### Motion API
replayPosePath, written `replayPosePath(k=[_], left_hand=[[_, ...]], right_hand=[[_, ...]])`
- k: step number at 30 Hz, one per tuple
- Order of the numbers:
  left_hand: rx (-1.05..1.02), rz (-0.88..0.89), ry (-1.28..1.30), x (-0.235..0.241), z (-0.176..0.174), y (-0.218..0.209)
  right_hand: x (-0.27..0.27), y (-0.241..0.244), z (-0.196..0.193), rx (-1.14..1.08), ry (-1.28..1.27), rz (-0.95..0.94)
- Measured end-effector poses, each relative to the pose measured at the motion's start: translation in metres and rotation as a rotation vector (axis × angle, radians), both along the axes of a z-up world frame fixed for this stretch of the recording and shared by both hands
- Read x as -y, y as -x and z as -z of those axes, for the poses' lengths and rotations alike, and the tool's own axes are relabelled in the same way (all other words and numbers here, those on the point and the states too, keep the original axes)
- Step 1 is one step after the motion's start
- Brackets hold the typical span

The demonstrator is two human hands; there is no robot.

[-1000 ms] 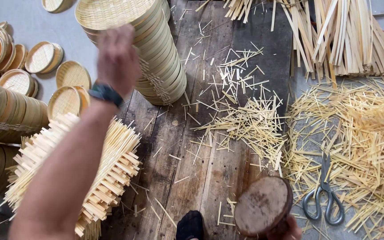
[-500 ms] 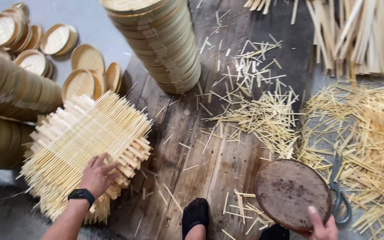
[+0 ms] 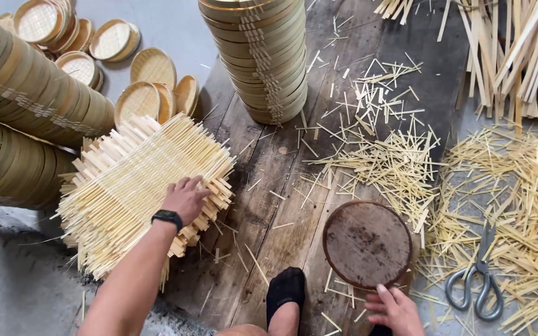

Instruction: The person sits on the floor and repeatedly trims the protruding bamboo strips from the edge of a round woven basket using scissors. They hold the basket against a wooden block, cut the excess strips, and then stack the finished basket with others.

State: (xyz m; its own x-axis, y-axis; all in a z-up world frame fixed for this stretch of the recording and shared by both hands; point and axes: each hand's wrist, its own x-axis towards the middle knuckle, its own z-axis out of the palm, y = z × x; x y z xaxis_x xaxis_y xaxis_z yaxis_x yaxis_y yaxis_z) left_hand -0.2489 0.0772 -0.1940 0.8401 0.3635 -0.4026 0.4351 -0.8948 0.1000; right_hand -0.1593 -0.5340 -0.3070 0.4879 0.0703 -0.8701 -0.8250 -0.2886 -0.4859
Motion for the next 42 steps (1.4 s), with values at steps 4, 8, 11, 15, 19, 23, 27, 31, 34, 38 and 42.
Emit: replayPosePath(k=[4,8,11,15,19,23,27,31,34,38,42], left_hand=[[-0.096,0.099,-0.133,-0.011,0.004,-0.008],[0.266,-0.115,0.198,-0.022,-0.025,-0.012],[0.334,-0.2,0.319,0.024,-0.116,-0.027],[0.16,-0.072,0.527,0.136,-0.207,-0.052],[0.264,0.485,0.593,0.244,-0.182,-0.06],[0.494,0.974,0.822,0.323,-0.065,-0.047],[0.388,1.008,0.712,0.35,-0.014,-0.034],[0.37,0.907,0.756,0.323,-0.01,-0.057],[0.275,0.649,0.506,0.301,-0.008,-0.088],[-0.094,0.766,0.307,0.306,-0.056,-0.11],[-0.011,0.712,0.284,0.317,-0.039,-0.105]], right_hand=[[0.083,0.001,0.001,0.054,0.053,-0.126],[0.125,-0.037,-0.091,0.301,0.278,-0.367],[0.104,-0.071,-0.189,0.419,0.532,-0.679],[0.038,-0.113,-0.269,0.418,0.642,-1.015],[0.027,-0.135,-0.223,0.288,0.329,-0.67],[0.051,-0.106,-0.123,0.166,-0.437,-0.067],[0.029,-0.08,-0.063,0.205,-0.189,0.045],[0.013,-0.078,-0.074,0.25,-0.221,0.165],[0.015,-0.091,-0.076,0.262,-0.178,0.134],[0.022,-0.093,-0.069,0.342,-0.081,0.077],[0.02,-0.087,-0.071,0.404,-0.005,0.051]])
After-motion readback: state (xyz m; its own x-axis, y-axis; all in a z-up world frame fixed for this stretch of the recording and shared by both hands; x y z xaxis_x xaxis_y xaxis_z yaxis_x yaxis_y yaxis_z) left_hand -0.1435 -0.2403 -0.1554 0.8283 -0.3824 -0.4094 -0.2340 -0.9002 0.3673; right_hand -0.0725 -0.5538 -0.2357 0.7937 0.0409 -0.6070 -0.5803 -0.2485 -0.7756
